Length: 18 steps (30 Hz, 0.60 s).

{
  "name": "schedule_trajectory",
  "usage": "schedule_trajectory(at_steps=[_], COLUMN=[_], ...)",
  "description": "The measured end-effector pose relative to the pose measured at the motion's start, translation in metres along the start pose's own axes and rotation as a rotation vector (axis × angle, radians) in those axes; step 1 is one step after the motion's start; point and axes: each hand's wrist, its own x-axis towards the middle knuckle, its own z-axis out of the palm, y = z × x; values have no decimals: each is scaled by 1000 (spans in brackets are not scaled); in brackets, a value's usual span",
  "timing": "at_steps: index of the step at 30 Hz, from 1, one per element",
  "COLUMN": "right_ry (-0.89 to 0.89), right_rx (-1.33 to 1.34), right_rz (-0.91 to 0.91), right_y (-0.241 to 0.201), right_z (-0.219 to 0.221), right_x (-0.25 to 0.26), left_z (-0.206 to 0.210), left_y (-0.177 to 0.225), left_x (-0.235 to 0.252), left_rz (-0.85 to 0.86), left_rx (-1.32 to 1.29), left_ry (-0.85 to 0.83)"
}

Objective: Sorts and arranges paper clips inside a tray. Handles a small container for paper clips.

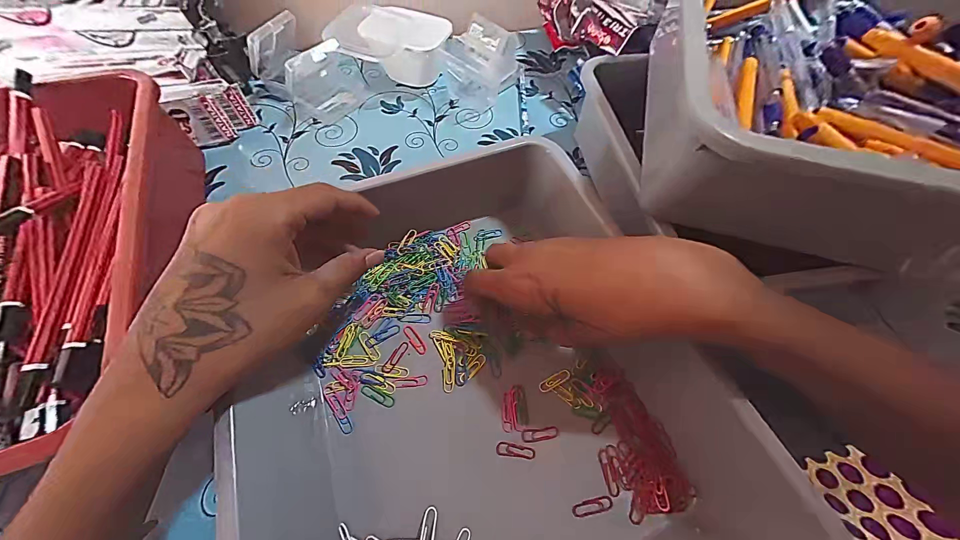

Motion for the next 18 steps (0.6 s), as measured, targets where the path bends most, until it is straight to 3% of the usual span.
schedule_trajectory(at_steps=[3,6,8,13,15,18], right_ry=[195,430,326,-105,-104,-13], right_rx=[159,164,107,-32,-68,-25], right_rz=[-183,-236,-169,159,179,58], right_y=[17,17,12,-10,-16,-9], right_z=[-1,-6,-18,-10,-2,-1], right_x=[10,11,-4,-20,-14,-4], left_z=[2,7,14,14,11,13], left_y=[4,1,-13,-15,-14,-18], left_x=[1,1,-1,-7,-5,-6], left_rz=[27,140,224,133,148,215], left_rx=[32,71,161,322,293,261], left_ry=[-21,-71,-128,-312,-317,-241])
